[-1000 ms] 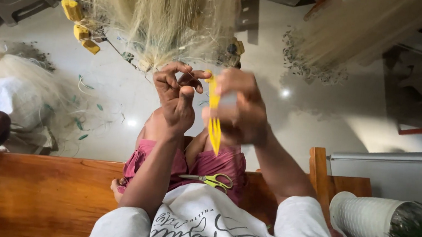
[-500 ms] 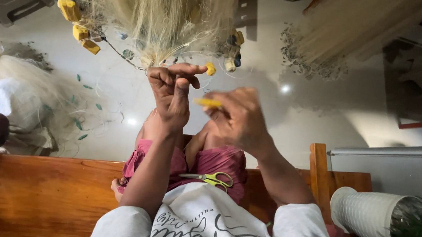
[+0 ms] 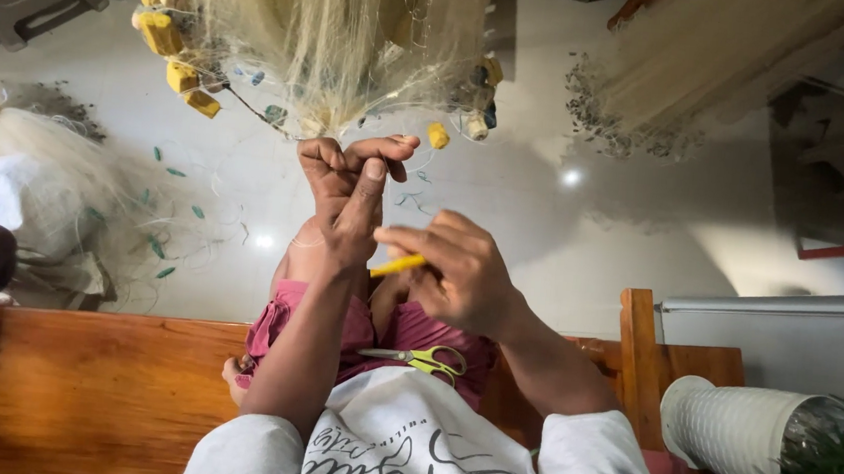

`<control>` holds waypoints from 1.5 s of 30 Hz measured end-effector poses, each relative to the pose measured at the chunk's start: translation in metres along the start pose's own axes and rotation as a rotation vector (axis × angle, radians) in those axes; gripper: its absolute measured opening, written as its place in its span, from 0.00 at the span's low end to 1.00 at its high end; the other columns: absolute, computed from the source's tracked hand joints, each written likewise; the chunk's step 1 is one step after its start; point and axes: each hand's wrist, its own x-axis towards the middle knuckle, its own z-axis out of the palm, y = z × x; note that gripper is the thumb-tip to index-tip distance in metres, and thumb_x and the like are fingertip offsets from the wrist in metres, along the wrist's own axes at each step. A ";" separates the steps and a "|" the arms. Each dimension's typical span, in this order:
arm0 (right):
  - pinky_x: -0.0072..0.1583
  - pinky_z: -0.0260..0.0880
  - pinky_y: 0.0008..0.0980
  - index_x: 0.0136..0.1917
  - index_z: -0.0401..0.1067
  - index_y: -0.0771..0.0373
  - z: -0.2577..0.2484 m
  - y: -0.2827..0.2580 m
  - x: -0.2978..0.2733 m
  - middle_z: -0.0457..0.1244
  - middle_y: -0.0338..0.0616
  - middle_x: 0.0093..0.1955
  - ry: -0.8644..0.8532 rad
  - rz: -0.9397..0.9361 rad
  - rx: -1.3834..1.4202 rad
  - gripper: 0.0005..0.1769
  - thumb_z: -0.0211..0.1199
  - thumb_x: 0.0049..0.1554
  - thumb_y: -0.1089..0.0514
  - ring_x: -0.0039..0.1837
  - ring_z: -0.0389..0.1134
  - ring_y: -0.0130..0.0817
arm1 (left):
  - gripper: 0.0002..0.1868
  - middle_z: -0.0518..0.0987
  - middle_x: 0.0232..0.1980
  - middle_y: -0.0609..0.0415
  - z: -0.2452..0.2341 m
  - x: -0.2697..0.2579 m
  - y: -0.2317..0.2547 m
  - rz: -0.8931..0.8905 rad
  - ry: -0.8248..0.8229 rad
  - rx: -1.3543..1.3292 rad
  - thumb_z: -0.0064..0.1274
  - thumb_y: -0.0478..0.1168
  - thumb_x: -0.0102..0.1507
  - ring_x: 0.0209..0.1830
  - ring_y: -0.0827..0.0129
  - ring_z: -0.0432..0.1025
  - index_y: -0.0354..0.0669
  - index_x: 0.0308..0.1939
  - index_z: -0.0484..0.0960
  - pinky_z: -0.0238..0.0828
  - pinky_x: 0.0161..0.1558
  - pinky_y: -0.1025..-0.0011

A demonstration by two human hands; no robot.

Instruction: Repairing a fine-mesh fishing net by weaving and knotting with a plastic shuttle and trimming with scissors.

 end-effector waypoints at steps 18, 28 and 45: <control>0.37 0.68 0.36 0.55 0.78 0.63 -0.006 -0.028 -0.015 0.61 0.42 0.27 -0.051 -0.013 0.037 0.13 0.62 0.57 0.61 0.32 0.63 0.39 | 0.11 0.80 0.41 0.34 -0.008 -0.015 -0.004 -0.063 0.078 -0.087 0.35 0.30 0.71 0.52 0.46 0.77 0.46 0.43 0.50 0.70 0.37 0.70; 0.35 0.67 0.38 0.54 0.79 0.61 -0.004 -0.017 -0.046 0.61 0.44 0.27 -0.077 0.110 0.102 0.13 0.62 0.56 0.64 0.30 0.63 0.43 | 0.11 0.78 0.37 0.36 -0.007 -0.023 -0.009 -0.023 0.066 -0.204 0.34 0.28 0.70 0.51 0.43 0.76 0.45 0.46 0.49 0.70 0.39 0.71; 0.33 0.64 0.31 0.44 0.80 0.67 -0.019 -0.048 -0.017 0.65 0.40 0.29 0.150 0.010 0.280 0.09 0.64 0.56 0.59 0.27 0.62 0.33 | 0.13 0.79 0.37 0.37 0.000 -0.025 -0.004 0.101 0.017 -0.010 0.39 0.27 0.68 0.47 0.42 0.76 0.45 0.42 0.51 0.66 0.56 0.46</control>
